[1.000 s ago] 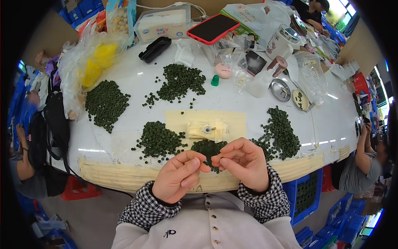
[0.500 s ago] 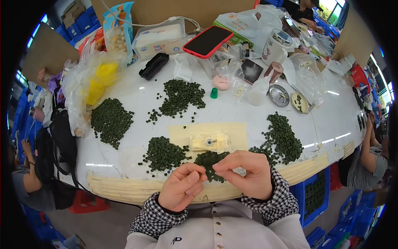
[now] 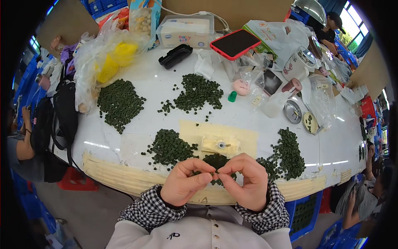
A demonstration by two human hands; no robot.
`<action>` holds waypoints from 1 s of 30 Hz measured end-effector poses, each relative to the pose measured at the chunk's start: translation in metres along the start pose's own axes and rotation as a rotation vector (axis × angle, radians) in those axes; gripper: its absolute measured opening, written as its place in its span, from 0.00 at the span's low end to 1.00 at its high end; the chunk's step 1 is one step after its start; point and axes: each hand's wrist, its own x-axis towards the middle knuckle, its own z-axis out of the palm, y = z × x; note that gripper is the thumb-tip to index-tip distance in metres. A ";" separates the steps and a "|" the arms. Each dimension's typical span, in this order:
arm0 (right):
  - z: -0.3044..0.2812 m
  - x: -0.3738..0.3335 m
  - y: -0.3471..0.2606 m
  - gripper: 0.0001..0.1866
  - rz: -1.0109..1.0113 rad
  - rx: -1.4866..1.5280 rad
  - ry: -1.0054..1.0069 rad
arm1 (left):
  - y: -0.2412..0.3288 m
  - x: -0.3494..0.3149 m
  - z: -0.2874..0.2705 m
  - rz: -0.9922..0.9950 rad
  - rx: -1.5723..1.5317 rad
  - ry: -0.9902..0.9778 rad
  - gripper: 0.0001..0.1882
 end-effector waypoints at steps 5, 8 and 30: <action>0.002 0.000 -0.001 0.08 -0.017 -0.015 -0.006 | -0.005 0.001 0.003 0.108 0.130 0.044 0.05; 0.003 -0.002 0.001 0.08 -0.035 -0.012 -0.005 | -0.005 0.001 -0.001 0.094 0.148 0.045 0.05; 0.001 -0.003 0.004 0.11 -0.115 0.087 -0.144 | -0.005 -0.001 -0.010 -0.116 -0.027 -0.138 0.03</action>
